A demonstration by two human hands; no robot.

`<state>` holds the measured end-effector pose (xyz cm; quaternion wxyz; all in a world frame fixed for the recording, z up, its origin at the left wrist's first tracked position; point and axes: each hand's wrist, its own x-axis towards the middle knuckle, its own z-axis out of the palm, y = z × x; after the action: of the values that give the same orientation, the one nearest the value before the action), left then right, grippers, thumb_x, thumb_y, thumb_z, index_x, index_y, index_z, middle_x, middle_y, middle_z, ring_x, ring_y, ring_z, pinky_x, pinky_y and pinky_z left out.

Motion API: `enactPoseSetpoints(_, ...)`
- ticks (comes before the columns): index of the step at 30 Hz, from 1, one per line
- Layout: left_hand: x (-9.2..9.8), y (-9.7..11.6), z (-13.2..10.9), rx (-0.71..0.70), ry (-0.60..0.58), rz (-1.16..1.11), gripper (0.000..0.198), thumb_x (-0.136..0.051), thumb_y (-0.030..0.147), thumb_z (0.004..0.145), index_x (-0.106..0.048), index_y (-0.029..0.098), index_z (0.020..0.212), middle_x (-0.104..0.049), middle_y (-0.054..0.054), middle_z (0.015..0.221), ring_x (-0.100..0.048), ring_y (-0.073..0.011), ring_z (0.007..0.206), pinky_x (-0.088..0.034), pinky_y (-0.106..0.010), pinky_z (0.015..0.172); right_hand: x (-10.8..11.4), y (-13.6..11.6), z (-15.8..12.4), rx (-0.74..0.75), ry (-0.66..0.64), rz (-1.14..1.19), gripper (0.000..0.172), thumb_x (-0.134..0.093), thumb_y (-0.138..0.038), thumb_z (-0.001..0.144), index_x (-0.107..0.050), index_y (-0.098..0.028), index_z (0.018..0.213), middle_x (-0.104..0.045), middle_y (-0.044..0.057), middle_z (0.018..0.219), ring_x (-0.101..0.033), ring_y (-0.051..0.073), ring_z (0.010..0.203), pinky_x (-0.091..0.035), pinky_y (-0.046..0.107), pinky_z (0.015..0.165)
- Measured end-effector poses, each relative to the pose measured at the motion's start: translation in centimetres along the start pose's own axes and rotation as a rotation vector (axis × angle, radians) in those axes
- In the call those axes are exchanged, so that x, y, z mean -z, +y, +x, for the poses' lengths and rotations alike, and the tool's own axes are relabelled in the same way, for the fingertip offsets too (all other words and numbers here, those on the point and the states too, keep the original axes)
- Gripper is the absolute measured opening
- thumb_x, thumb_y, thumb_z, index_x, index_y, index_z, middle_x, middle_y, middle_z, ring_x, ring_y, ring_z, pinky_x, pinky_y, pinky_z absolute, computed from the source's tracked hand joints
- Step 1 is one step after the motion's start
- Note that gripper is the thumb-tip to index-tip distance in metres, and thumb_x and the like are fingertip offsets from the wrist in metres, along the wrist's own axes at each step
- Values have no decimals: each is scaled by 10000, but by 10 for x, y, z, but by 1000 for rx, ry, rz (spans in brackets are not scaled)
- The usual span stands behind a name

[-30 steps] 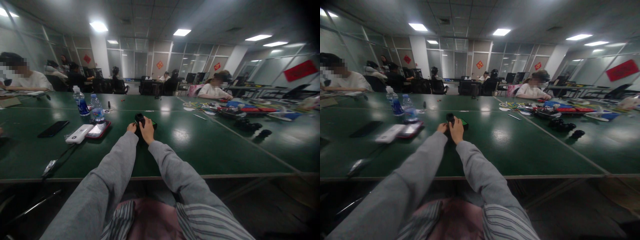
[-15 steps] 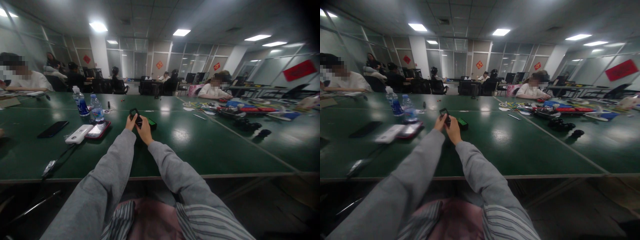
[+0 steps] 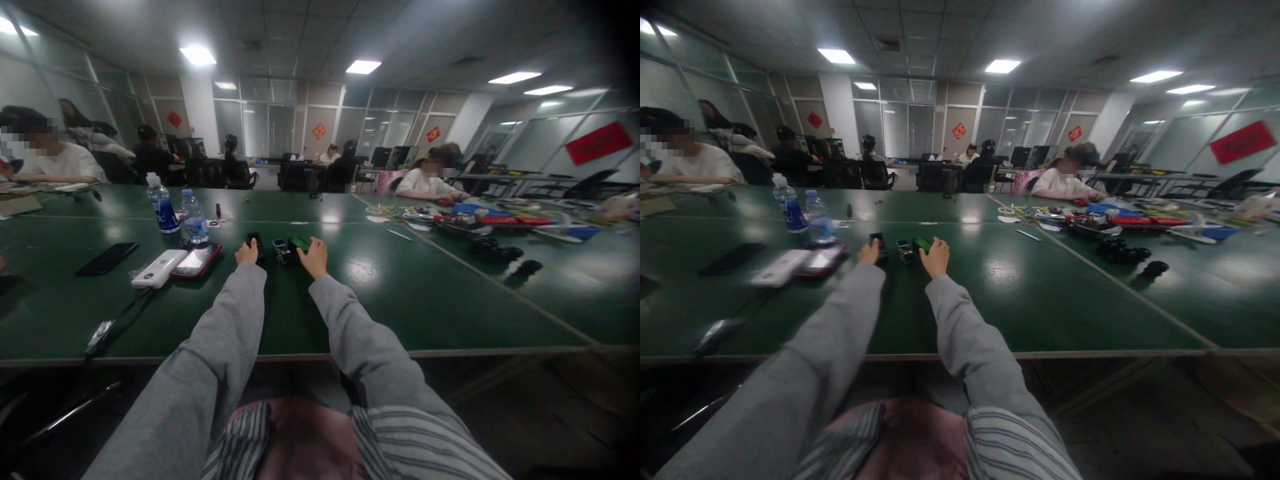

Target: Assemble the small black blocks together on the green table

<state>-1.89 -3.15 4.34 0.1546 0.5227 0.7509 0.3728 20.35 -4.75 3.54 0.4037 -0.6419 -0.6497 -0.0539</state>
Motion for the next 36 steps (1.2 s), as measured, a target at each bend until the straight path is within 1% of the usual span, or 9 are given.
enactPoseSetpoints(3,-2,0,4,43,-37,53,529,-253,488,895,-561,122,1120,-580,-165,1208,-499,-289,1170,-321,-407,989,-6,9,1,-39,-97,9,608,-571,-390,757,-399,-60,1238,-502,198,1171,-462,273,1108,-386,385,911)
enactPoseSetpoints(7,-4,-1,7,44,-27,92,519,-261,461,893,-546,116,1155,-563,-166,1229,-478,-288,1186,-300,-409,998,-9,12,2,-75,-205,91,484,-538,-386,781,-438,-114,1167,-568,135,1079,-538,219,1008,-425,319,846)
enactPoseSetpoints(10,-5,0,7,67,-1,107,521,-277,457,886,-527,112,1187,-534,-176,1262,-459,-294,1201,-305,-413,992,-6,11,2,-70,-163,80,452,-541,-343,776,-421,-139,1161,-565,112,1059,-549,206,969,-432,305,815)
enactPoseSetpoints(15,-3,2,4,82,29,96,526,-308,457,876,-481,120,1241,-487,-177,1312,-428,-292,1227,-304,-418,999,1,9,-1,-16,-52,-91,454,-546,-211,743,-404,-141,1168,-508,135,1087,-508,231,989,-413,350,828)
enactPoseSetpoints(18,-2,2,2,82,25,79,518,-311,449,877,-470,129,1252,-480,-166,1322,-419,-285,1235,-303,-416,1003,3,7,-3,22,-81,-117,465,-562,-202,733,-402,-175,1169,-483,123,1092,-494,234,990,-412,360,816)
enactPoseSetpoints(24,-2,3,0,94,28,59,514,-312,451,876,-460,143,1260,-472,-156,1332,-405,-285,1243,-317,-423,993,-1,7,-5,22,-171,-5,542,-634,-353,715,-395,-205,1178,-483,106,1078,-509,223,974,-431,358,804)
enactPoseSetpoints(30,-2,4,-1,98,28,52,502,-316,446,874,-458,153,1257,-476,-154,1329,-407,-288,1241,-322,-432,989,-9,12,-1,-28,-153,99,578,-582,-361,752,-365,-130,1235,-507,156,1156,-510,234,1064,-419,368,888)
enactPoseSetpoints(34,-2,3,0,94,24,55,504,-315,453,874,-461,156,1254,-473,-152,1332,-405,-288,1243,-325,-435,988,-10,16,3,-92,-195,151,481,-553,-357,771,-433,-127,1176,-568,129,1095,-551,219,1005,-434,340,868)
enactPoseSetpoints(36,-2,3,1,93,25,57,497,-314,453,874,-468,161,1246,-474,-148,1332,-405,-287,1242,-328,-433,988,-6,16,3,-71,-171,128,432,-545,-309,777,-443,-135,1160,-582,112,1063,-555,210,983,-435,330,858)
